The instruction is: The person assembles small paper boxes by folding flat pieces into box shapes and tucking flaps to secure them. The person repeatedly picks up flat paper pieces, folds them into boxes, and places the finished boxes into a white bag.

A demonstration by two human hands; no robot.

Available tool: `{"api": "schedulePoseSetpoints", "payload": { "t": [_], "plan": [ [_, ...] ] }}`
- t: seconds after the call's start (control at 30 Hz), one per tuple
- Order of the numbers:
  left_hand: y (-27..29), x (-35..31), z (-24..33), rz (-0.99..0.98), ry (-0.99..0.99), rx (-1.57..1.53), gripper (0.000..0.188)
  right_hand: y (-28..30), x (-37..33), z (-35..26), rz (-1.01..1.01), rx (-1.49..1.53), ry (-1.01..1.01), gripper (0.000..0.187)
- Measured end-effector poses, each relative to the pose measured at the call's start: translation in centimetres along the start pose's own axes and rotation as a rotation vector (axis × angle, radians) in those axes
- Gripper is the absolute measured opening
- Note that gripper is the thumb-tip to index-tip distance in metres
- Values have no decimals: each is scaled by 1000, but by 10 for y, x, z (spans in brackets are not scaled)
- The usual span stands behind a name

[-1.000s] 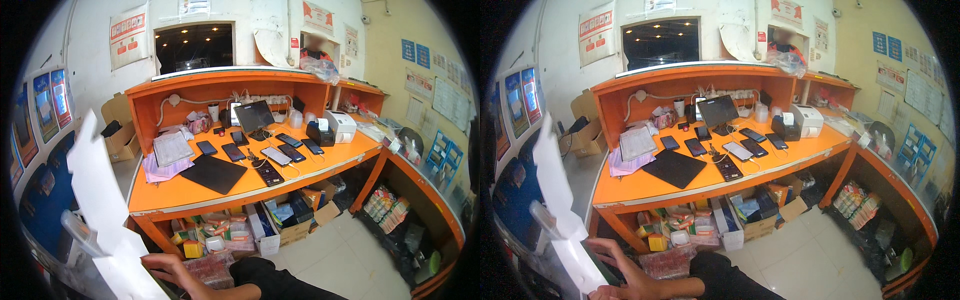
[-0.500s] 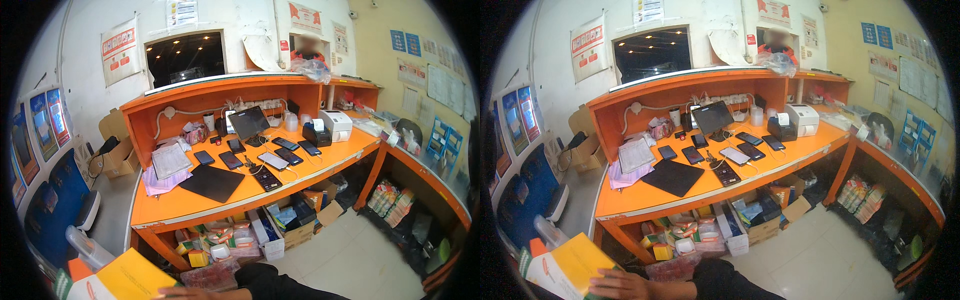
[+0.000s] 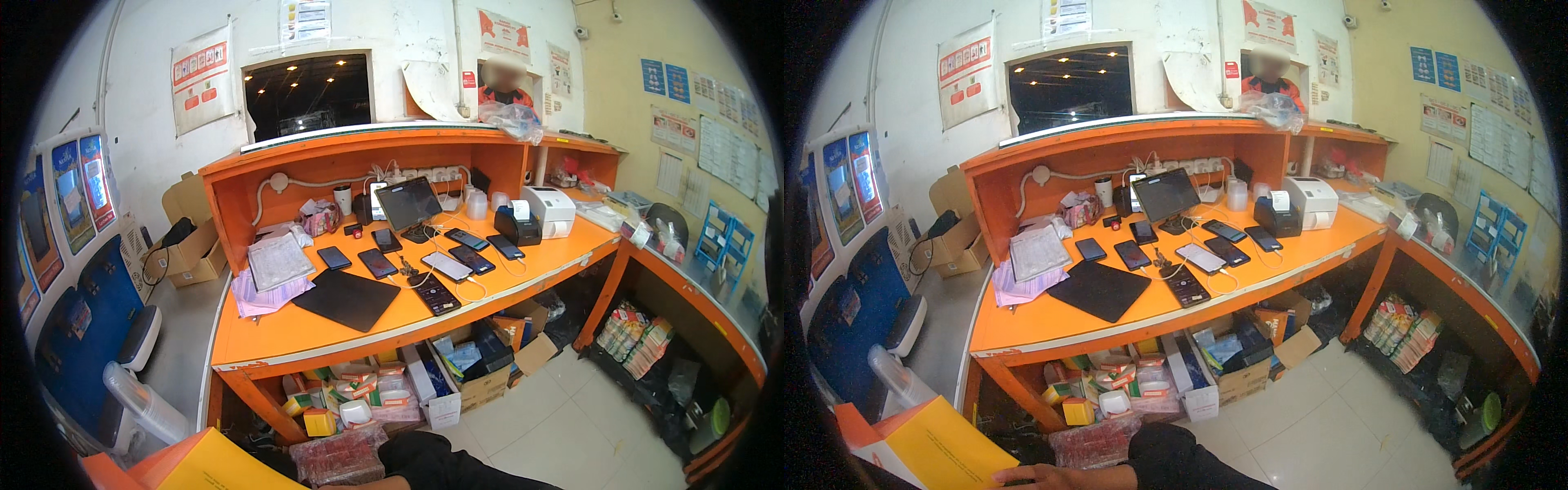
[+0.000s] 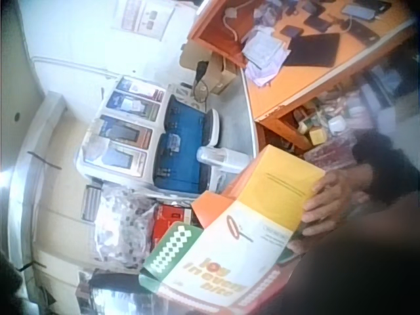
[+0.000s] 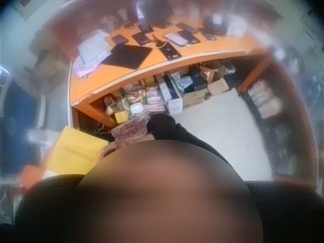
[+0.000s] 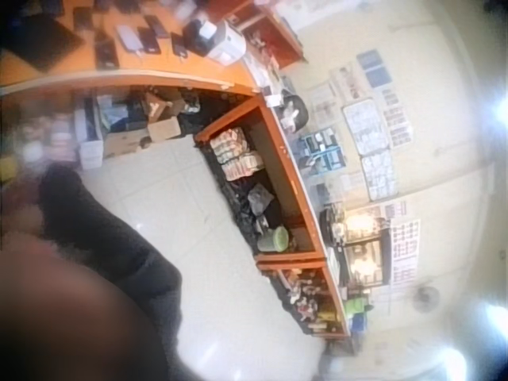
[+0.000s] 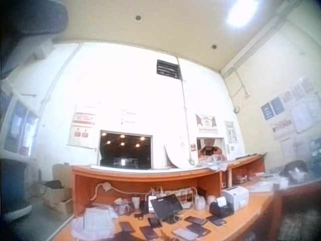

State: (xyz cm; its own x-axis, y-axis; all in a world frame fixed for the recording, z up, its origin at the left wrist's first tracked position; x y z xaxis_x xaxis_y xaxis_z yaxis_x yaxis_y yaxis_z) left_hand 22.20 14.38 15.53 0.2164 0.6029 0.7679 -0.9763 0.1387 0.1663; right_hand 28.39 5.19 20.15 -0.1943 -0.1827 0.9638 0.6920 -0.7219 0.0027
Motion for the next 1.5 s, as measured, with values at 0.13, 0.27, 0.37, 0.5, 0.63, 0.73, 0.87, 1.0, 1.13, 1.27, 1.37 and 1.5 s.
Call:
{"api": "schedulePoseSetpoints", "payload": {
  "t": [0.13, 0.27, 0.37, 0.5, 0.63, 0.73, 0.87, 1.0, 1.13, 1.27, 1.37, 1.5],
  "plan": [
    [0, 0, 1, 8, 8, -9, 22, 3, -8, -3, -82, -1, -4, 20],
    [7, -1, -3, 60, 12, -49, 22, 7, -12, -1, -337, -126, -206, 35],
    [12, -1, -3, 169, 32, -168, 21, 32, -8, -5, -333, -522, -243, 49],
    [-2, -13, 19, 269, 216, -535, 21, 98, -33, -50, -683, -772, -846, 44],
    [-44, -41, 67, 196, 313, -919, 28, 106, -111, -135, -1245, -555, -1848, 45],
    [-71, -69, 67, -337, 491, -652, 25, 101, -155, -165, -1079, -864, -1401, 47],
    [-129, -131, 47, -720, 89, -347, 32, 120, -195, -183, -886, -934, -1379, 47],
    [-155, -204, 10, -1293, -131, 85, 32, 151, -227, -183, -785, -813, -1580, 43],
    [-199, -238, -17, -1509, -289, 243, 32, 183, -256, -182, -451, -724, -1566, 38],
    [-251, -259, -29, -1684, -444, 351, 33, 236, -283, -186, -295, -574, -1928, 35],
    [-303, -274, -21, -1805, -500, 422, 34, 292, -297, -182, -217, -494, -2112, 35],
    [-359, -299, 5, -1955, -534, 487, 35, 349, -301, -185, -67, -490, -2217, 37]
  ]
}}
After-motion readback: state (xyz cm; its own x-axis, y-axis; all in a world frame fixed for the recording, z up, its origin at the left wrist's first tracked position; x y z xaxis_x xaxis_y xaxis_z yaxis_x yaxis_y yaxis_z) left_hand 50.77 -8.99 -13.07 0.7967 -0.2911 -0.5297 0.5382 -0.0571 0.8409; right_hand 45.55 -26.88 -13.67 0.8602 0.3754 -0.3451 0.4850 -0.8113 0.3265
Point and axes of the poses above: each hand's wrist, its own x-axis towards the middle knuckle, its own y-axis out of the back of the hand, z = x × y, the point moved 1 cm from there along x, towards the middle knuckle, and after that the axes turned 6 degrees about -y, right-handed, at the moved point
